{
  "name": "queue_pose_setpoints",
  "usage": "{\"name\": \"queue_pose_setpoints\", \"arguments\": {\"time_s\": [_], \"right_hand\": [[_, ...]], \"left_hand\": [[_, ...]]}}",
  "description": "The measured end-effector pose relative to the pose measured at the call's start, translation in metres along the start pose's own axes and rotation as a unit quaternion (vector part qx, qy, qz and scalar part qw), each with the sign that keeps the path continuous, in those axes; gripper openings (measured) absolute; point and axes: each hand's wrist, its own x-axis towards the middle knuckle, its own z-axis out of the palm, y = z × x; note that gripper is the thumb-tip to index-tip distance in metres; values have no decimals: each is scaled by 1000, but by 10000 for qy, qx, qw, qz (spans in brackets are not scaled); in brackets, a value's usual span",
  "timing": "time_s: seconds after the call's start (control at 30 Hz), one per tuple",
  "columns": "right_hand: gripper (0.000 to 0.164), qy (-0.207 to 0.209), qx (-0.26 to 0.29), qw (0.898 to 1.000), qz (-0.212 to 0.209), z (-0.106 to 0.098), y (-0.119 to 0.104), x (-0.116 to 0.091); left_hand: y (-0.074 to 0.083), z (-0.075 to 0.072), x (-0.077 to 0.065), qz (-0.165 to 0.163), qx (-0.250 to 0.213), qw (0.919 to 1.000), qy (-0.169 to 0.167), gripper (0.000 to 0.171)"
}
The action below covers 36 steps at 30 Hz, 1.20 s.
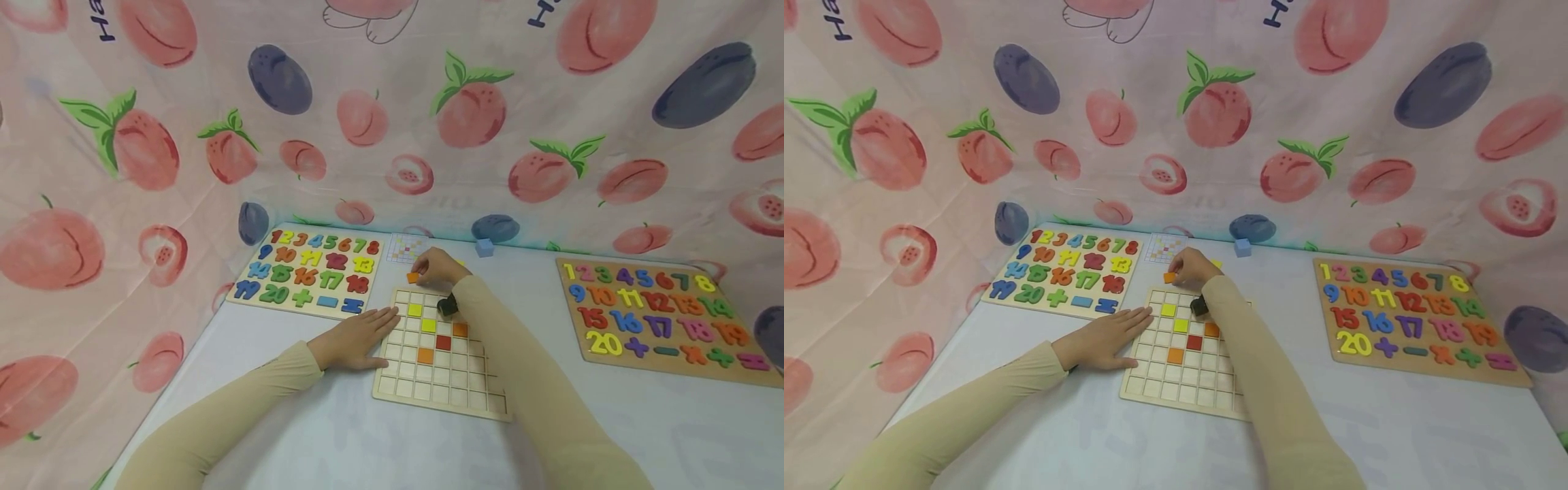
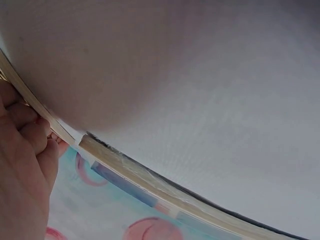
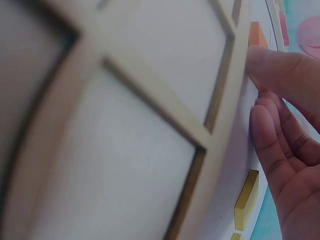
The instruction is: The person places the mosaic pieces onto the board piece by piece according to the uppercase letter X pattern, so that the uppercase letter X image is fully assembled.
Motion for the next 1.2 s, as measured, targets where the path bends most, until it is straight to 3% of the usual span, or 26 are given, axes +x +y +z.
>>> {"name": "queue_pose_setpoints", "arguments": {"time_s": [0.33,0.67,1.2], "right_hand": [[17,-57,138,9999,-77,-2,4,-4],[21,-241,680,9970,-284,-8,12,-13],[21,83,902,9929,-770,-19,3,-43]], "left_hand": [[-1,1,1,37,4,10000,40,85],[-2,2,1,44,-39,10000,16,86],[0,1,0,23,-14,10000,28,86]]}}
